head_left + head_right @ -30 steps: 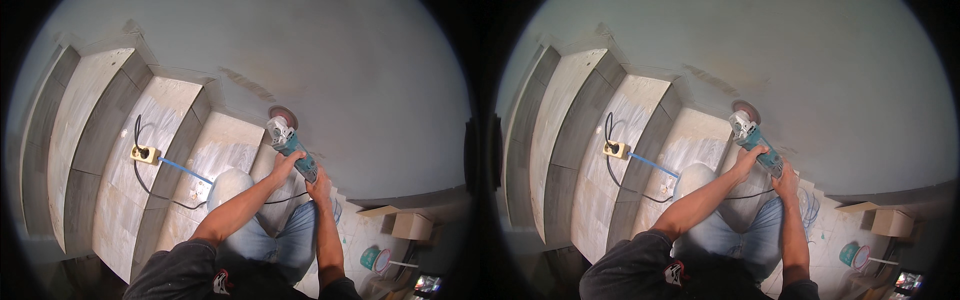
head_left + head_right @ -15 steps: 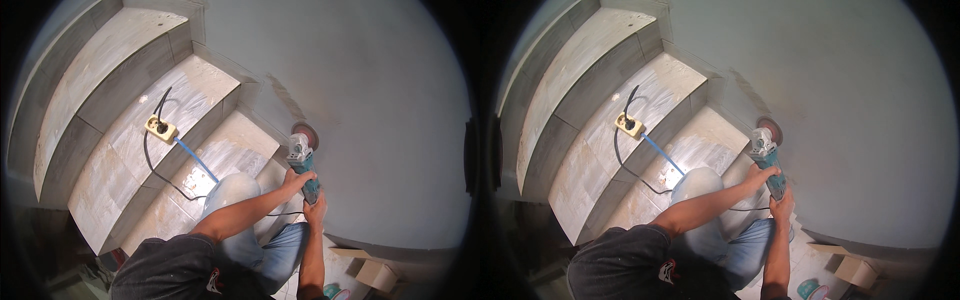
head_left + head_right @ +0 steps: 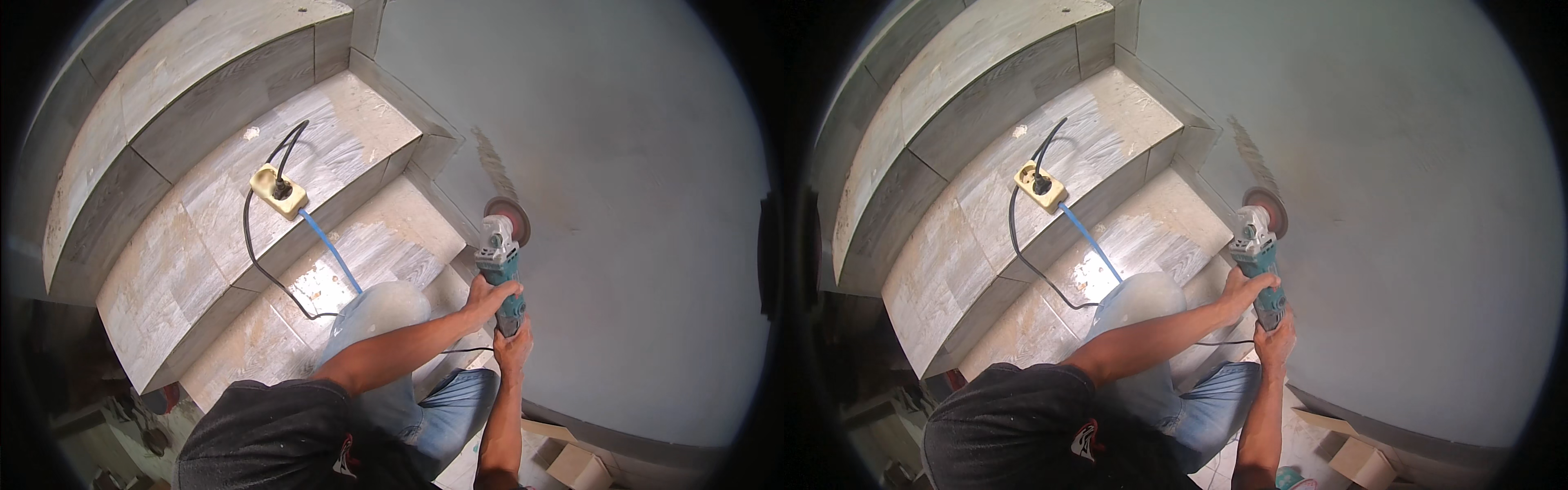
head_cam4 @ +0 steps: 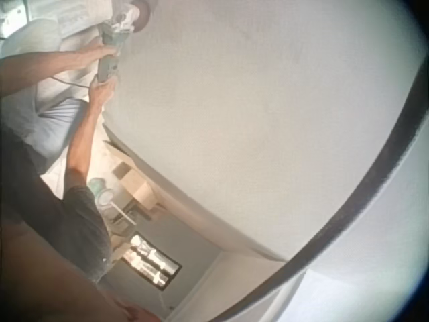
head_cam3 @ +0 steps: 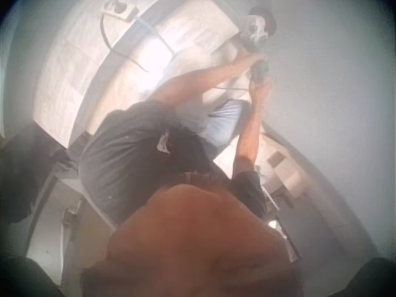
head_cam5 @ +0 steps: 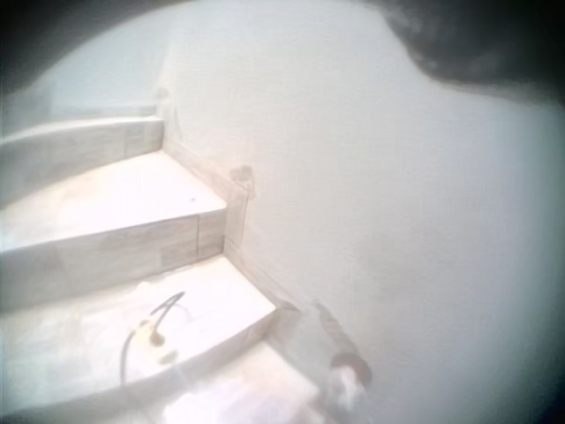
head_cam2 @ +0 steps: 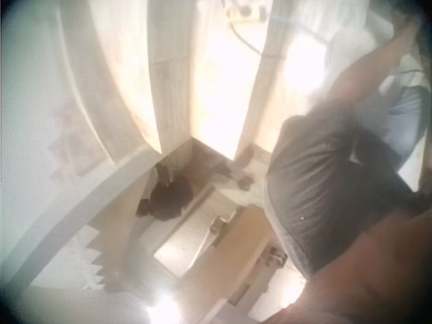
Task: The person uses an angle grinder to smooth or cut the edges of tiles on a staircase.
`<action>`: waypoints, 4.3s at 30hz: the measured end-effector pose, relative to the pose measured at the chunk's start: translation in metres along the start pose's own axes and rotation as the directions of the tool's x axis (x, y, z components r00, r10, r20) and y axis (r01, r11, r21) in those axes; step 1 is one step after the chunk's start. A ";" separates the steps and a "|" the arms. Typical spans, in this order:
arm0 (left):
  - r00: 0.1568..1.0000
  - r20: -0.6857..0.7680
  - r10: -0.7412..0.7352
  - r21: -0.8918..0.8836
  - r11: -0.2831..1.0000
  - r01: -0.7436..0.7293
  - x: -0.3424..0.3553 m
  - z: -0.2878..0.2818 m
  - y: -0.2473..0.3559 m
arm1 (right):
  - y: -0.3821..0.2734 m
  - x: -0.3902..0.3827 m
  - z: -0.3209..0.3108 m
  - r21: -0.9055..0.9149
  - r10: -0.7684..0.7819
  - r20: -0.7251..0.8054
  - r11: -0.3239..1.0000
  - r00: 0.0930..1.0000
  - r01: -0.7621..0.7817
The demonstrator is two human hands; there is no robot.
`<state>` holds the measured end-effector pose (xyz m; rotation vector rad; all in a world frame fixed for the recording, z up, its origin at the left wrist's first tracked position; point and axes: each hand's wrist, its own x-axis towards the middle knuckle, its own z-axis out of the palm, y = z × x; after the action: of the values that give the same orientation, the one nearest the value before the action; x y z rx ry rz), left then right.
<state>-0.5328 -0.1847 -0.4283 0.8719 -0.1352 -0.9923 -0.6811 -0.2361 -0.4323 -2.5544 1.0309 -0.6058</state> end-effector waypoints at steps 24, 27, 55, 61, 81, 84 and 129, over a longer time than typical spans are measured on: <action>0.995 -0.047 0.083 -0.097 0.991 -0.087 0.005 -0.005 0.024 | -0.022 0.020 0.005 0.016 -0.020 0.025 1.000 1.000 0.019; 0.996 -0.068 0.056 -0.106 0.992 -0.063 0.003 -0.003 0.028 | -0.024 0.020 0.002 -0.012 -0.001 0.039 1.000 0.999 0.002; 0.990 -0.103 0.092 -0.180 0.978 -0.110 0.003 -0.008 0.050 | -0.058 0.036 -0.013 -0.038 0.042 0.171 0.999 0.984 -0.036; 0.992 -0.094 0.090 -0.181 0.978 -0.106 0.000 -0.009 0.052 | -0.064 0.036 -0.016 -0.052 0.050 0.167 0.998 0.985 -0.042; 0.972 -0.131 0.197 -0.259 0.939 -0.226 0.008 -0.024 0.068 | -0.112 0.069 -0.040 -0.078 0.066 0.296 0.996 0.953 -0.044; 0.980 -0.086 0.178 -0.373 0.907 -0.198 0.015 -0.032 0.073 | -0.135 0.079 -0.047 -0.010 0.105 0.372 0.994 0.923 -0.109; 0.955 0.005 0.295 -0.104 0.950 -0.293 0.044 -0.053 0.122 | -0.131 0.120 0.013 0.447 0.079 0.584 0.800 0.808 -0.401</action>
<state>-0.4004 -0.1576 -0.3906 0.7226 -0.2235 -0.7217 -0.5207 -0.2297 -0.3541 -1.8514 0.8107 -0.0575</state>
